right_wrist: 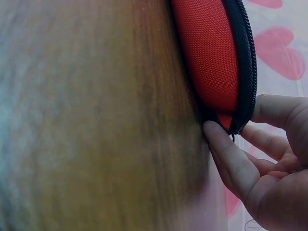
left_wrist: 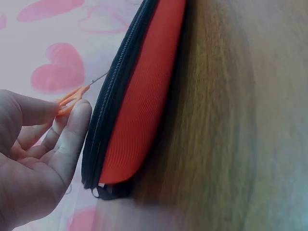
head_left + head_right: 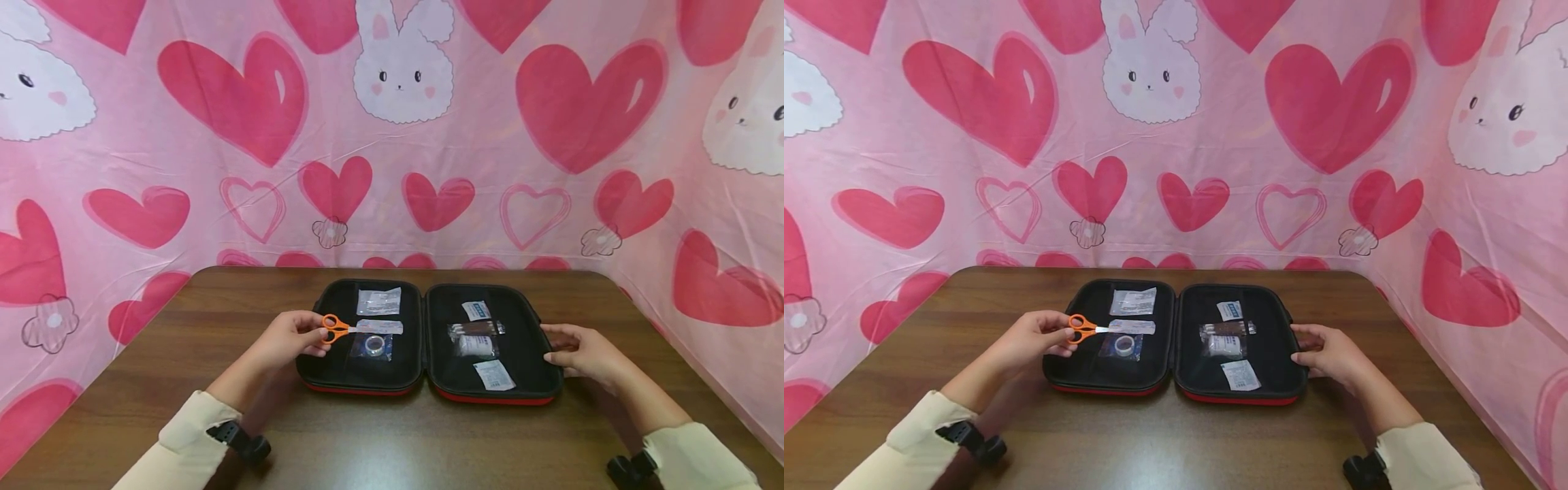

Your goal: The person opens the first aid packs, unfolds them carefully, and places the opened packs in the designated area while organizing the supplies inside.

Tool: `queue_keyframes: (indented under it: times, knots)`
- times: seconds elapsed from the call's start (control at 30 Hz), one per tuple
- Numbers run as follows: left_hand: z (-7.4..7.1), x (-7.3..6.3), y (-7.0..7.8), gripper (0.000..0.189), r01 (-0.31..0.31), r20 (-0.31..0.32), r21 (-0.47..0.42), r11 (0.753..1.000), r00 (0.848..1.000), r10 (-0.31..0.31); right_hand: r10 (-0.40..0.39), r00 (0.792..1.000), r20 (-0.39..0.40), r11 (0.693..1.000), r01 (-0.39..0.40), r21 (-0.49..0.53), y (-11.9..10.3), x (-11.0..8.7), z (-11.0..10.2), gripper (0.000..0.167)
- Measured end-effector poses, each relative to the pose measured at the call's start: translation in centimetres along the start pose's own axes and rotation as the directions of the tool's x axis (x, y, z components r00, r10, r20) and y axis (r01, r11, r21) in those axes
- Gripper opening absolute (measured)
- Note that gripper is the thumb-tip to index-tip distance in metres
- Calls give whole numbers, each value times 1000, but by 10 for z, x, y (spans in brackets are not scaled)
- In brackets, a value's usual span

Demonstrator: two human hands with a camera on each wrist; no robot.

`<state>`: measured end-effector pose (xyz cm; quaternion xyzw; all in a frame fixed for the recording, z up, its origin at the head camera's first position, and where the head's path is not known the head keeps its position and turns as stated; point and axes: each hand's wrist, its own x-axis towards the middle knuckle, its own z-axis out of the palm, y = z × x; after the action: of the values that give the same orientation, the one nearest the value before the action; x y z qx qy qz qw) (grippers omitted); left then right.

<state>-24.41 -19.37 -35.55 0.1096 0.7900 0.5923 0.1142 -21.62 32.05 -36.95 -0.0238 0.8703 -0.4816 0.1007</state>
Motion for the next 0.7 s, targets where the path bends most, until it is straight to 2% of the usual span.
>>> queue_keyframes:
  times: [0.17,0.47,0.6,0.7]
  knots:
    - [-11,-8,-4,29,-12,23,-6,1000,1000,12,-3,1000,2,1000,3,-3,0,0,0,70]
    - [-31,-20,-9,40,0,80,50,999,997,-4,6,1000,2,1000,-6,0,0,0,0,70]
    - [-36,-23,-10,41,-2,50,79,997,999,-2,7,1000,5,1000,-7,2,-1,0,0,70]
    - [-37,-26,-8,38,5,10,138,990,1000,-6,1,1000,11,1000,-1,6,-1,0,0,70]
